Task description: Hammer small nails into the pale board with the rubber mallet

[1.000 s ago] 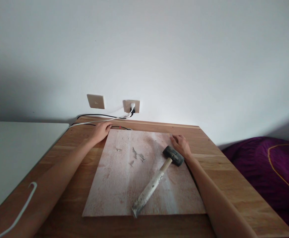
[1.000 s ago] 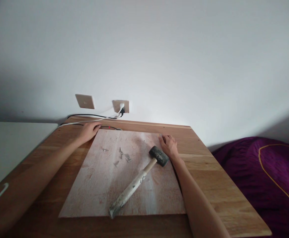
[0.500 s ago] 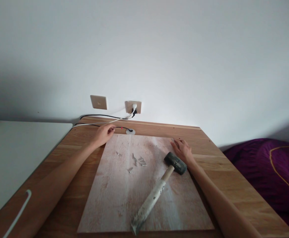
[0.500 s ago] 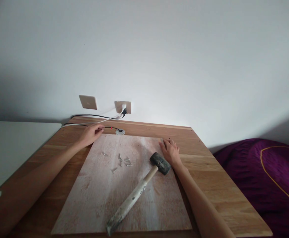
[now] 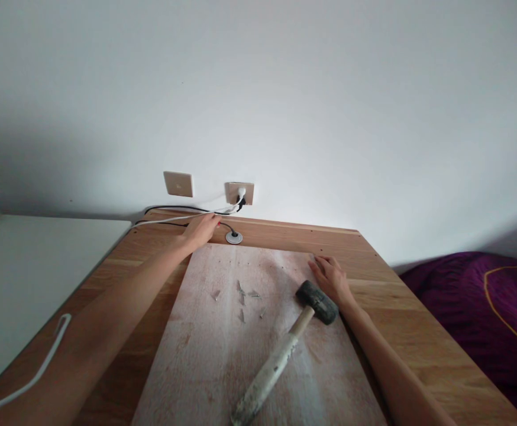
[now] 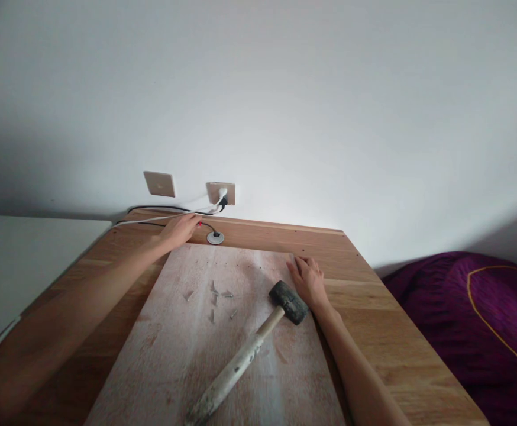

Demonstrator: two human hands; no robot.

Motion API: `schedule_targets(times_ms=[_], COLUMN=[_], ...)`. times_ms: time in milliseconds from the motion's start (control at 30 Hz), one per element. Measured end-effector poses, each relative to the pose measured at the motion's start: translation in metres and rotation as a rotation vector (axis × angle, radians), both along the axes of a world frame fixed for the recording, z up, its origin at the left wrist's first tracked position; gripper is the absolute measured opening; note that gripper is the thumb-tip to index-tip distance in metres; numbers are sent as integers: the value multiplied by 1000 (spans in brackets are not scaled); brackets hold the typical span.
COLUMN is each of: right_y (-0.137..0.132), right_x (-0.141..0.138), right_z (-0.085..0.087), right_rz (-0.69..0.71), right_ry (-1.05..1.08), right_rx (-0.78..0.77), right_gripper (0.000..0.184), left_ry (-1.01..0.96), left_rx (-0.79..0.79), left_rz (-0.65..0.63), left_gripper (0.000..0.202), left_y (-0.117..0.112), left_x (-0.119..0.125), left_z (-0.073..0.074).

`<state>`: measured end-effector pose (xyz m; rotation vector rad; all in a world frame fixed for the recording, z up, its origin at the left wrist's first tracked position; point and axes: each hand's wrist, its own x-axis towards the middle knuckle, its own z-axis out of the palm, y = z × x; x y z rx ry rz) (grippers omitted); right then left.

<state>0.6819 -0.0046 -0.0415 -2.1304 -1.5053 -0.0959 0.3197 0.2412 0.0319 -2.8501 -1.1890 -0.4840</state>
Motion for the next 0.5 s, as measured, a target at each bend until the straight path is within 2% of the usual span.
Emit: schedule_targets(times_ms=[100,233,500], right_y=[0,0,1], right_x=[1,3,5], right_z=[0,-2,-6], right_rz=[1,13,12], right_ry=[2,0,0], right_rx=[7,26,35], right_gripper=[38,40,38], left_ry=[6,63,57], left_rx=[58,46,29], left_rz=[14,81,371], left_gripper=[35,38,40], left_y=[-4,-5,18], left_x=[-8,-30,-111], left_z=[5,6,-10])
